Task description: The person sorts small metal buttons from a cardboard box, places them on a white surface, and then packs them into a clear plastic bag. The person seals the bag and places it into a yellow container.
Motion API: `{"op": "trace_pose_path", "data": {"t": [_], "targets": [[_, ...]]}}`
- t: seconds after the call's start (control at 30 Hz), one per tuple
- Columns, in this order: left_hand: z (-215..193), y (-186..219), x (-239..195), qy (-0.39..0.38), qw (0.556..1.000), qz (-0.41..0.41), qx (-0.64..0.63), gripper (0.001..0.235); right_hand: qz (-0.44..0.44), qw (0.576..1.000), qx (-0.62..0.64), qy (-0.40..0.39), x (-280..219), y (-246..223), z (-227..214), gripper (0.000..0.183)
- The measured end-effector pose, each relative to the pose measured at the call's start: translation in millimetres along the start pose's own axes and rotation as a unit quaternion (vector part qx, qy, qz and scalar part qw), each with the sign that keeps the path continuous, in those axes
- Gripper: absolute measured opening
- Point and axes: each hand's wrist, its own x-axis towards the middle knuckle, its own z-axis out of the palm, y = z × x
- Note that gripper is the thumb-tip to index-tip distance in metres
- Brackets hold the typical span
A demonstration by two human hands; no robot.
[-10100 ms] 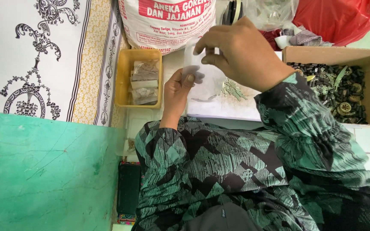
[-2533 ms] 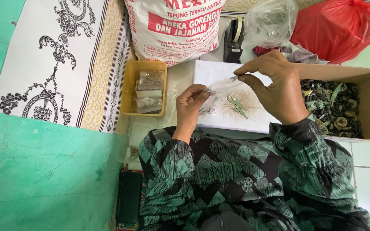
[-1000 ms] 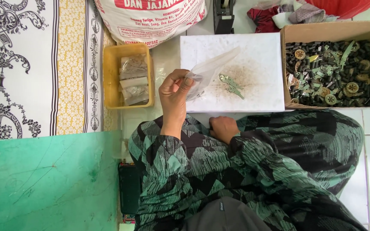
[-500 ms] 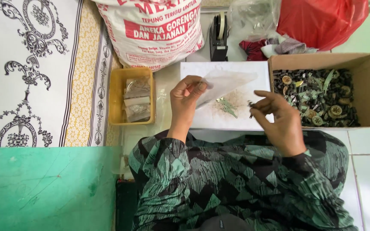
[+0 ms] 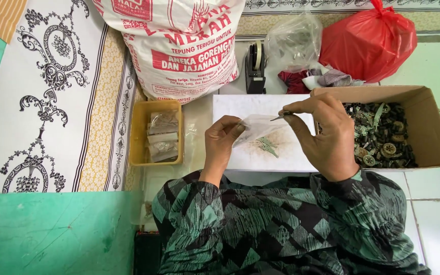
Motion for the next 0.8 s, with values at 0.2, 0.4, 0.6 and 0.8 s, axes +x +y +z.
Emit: {"op": "trace_pose_path", "data": {"t": [0.2, 0.4, 0.6, 0.8], "targets": [[0, 3, -2, 0.007, 1.000, 0.016, -0.006, 0.012, -0.070, 0.997, -0.012, -0.039, 3, 2, 5, 0.012], [3, 9, -3, 0.089, 0.993, 0.059, 0.054, 0.010, 0.136, 0.990, 0.034, 0.023, -50, 79, 61, 0.017], [-12, 0, -1, 0.118, 0.990, 0.058, 0.057, 0.012, 0.126, 0.973, -0.154, -0.118, -145, 113, 142, 0.042], [-9, 0, 0, 0.124, 0.989, 0.057, 0.062, 0.015, 0.189, 0.968, -0.071, -0.150, -134, 126, 144, 0.026]]}}
